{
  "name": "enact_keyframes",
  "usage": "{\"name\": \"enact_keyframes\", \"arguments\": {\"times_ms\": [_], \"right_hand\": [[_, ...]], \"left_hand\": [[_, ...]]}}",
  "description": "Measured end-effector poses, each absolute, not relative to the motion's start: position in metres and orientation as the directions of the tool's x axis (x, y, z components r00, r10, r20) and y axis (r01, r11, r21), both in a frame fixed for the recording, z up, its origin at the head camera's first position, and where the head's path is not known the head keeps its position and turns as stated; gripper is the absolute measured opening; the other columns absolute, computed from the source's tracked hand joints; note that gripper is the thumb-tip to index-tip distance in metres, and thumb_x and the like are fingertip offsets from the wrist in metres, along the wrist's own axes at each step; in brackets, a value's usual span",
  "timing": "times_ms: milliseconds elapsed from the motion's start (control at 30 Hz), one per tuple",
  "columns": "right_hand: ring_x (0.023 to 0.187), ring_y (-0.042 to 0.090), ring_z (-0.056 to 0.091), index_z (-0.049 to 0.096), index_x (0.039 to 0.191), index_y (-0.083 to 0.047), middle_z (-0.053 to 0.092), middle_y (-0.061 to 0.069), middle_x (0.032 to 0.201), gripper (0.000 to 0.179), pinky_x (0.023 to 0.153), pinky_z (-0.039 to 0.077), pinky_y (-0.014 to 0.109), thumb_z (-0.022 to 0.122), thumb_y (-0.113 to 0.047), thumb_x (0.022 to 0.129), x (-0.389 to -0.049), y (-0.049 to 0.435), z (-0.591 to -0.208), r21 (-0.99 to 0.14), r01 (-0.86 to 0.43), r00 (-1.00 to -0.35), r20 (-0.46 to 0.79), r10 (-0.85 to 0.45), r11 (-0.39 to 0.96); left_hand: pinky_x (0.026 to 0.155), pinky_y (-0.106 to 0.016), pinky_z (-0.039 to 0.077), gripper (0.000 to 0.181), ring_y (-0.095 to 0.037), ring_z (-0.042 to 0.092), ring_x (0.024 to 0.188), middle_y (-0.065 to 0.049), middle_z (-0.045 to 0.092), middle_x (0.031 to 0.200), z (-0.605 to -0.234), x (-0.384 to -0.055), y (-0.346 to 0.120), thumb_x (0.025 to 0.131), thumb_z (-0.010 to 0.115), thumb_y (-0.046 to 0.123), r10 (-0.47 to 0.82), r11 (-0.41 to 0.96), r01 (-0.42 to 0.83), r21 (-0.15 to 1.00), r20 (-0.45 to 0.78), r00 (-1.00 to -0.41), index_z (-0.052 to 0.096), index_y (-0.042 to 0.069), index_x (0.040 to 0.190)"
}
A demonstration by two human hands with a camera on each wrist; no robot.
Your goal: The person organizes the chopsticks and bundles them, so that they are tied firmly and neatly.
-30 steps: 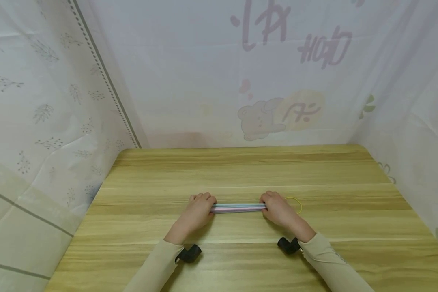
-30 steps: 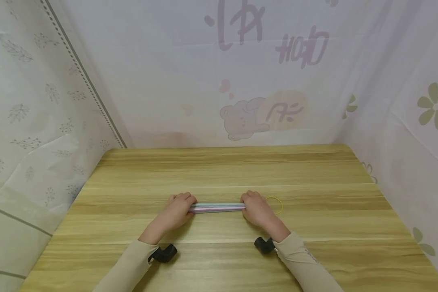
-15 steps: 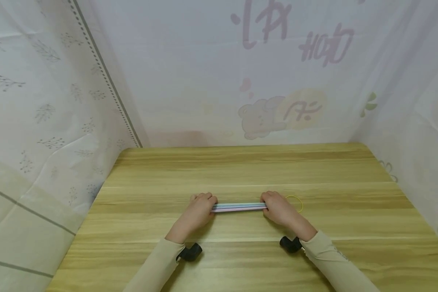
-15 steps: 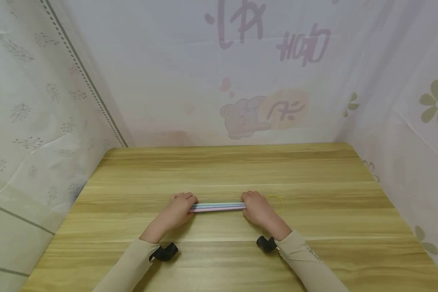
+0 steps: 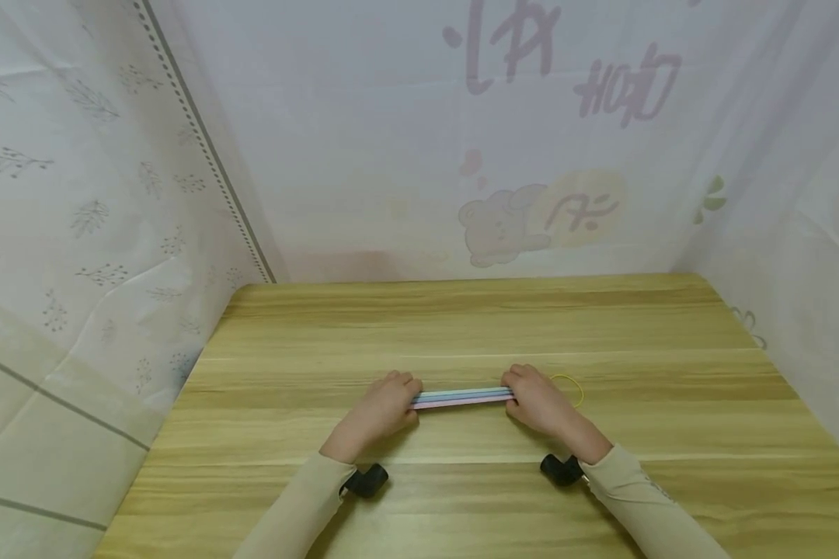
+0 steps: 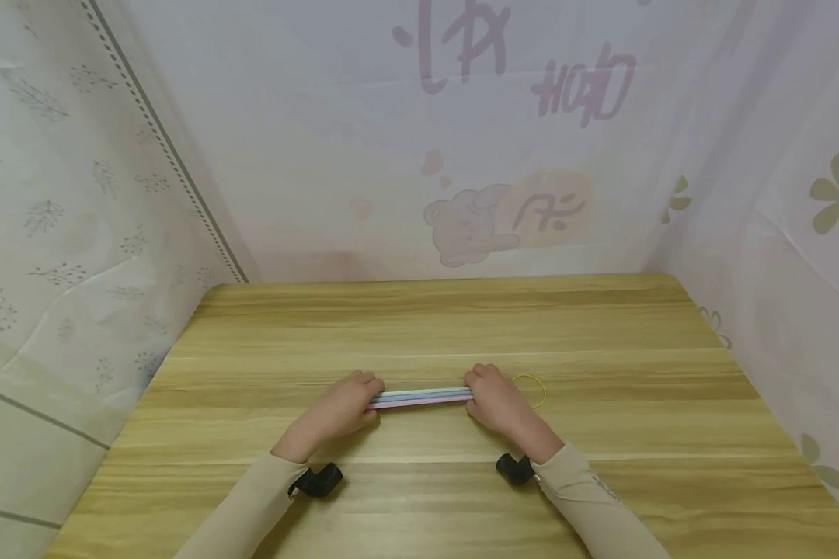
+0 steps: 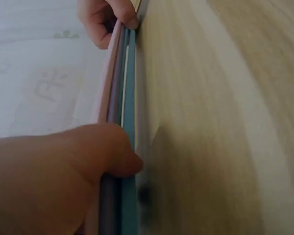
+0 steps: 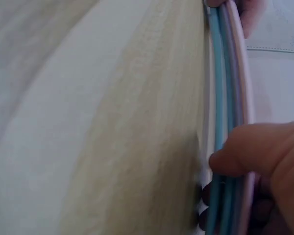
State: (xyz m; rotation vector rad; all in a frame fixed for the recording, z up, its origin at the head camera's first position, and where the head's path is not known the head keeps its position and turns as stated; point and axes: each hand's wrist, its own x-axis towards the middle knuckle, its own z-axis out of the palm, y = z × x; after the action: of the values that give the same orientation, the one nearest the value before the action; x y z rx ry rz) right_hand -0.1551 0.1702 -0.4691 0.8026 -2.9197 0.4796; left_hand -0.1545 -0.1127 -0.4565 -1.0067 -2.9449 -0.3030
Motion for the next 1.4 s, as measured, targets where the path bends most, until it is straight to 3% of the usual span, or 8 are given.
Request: {"name": "enact_keyframes", "arguments": {"times_ms": [367, 533, 767, 967, 1400], "right_hand": [[0.075, 0.013, 0.054, 0.059, 0.090, -0.013, 0.062, -0.002, 0.084, 0.012, 0.066, 0.046, 0.031, 0.063, -0.005, 0.082, -0.155, 0.171, -0.465, -0.332, -0.490, -0.871, 0.159, -0.464, 0.806], [0.079, 0.015, 0.056, 0.060, 0.089, -0.012, 0.063, -0.001, 0.087, 0.011, 0.066, 0.047, 0.032, 0.064, -0.005, 0.081, -0.153, 0.170, -0.465, -0.305, -0.507, -0.862, 0.176, -0.476, 0.806], [0.066, 0.009, 0.044, 0.054, 0.079, -0.016, 0.052, -0.007, 0.073, 0.016, 0.058, 0.039, 0.025, 0.067, -0.006, 0.082, -0.151, 0.169, -0.464, -0.298, -0.513, -0.858, 0.171, -0.484, 0.805], [0.057, 0.006, 0.039, 0.052, 0.076, -0.017, 0.047, -0.010, 0.066, 0.019, 0.052, 0.034, 0.020, 0.069, -0.011, 0.082, -0.150, 0.169, -0.464, -0.283, -0.524, -0.852, 0.181, -0.492, 0.803], [0.054, 0.005, 0.036, 0.050, 0.075, -0.019, 0.044, -0.011, 0.064, 0.022, 0.047, 0.029, 0.019, 0.070, -0.017, 0.083, -0.150, 0.169, -0.463, -0.274, -0.505, -0.863, 0.181, -0.471, 0.819]], "left_hand": [[0.052, -0.027, 0.041, 0.016, -0.010, 0.044, 0.059, 0.002, 0.054, 0.071, -0.447, -0.159, -0.112, 0.083, 0.066, 0.013, 0.564, 0.804, 0.560, 0.201, 0.040, -0.825, 0.051, 0.008, 0.087], [0.050, -0.030, 0.044, 0.022, -0.012, 0.049, 0.057, 0.001, 0.056, 0.070, -0.447, -0.156, -0.110, 0.083, 0.071, 0.017, 0.543, 0.825, 0.543, 0.155, 0.047, -0.838, 0.051, 0.009, 0.084], [0.047, -0.035, 0.046, 0.023, -0.019, 0.059, 0.056, -0.002, 0.061, 0.068, -0.447, -0.154, -0.107, 0.081, 0.074, 0.018, 0.517, 0.852, 0.522, 0.030, 0.110, -0.849, 0.053, 0.011, 0.074], [0.053, -0.033, 0.048, 0.019, -0.017, 0.058, 0.063, -0.001, 0.058, 0.073, -0.448, -0.154, -0.108, 0.074, 0.079, 0.018, 0.531, 0.847, 0.531, -0.036, 0.132, -0.837, 0.062, 0.010, 0.077], [0.048, -0.035, 0.048, 0.015, -0.021, 0.060, 0.059, -0.005, 0.062, 0.073, -0.445, -0.155, -0.105, 0.075, 0.071, 0.009, 0.469, 0.880, 0.473, 0.043, 0.076, -0.880, 0.057, 0.008, 0.082]]}}
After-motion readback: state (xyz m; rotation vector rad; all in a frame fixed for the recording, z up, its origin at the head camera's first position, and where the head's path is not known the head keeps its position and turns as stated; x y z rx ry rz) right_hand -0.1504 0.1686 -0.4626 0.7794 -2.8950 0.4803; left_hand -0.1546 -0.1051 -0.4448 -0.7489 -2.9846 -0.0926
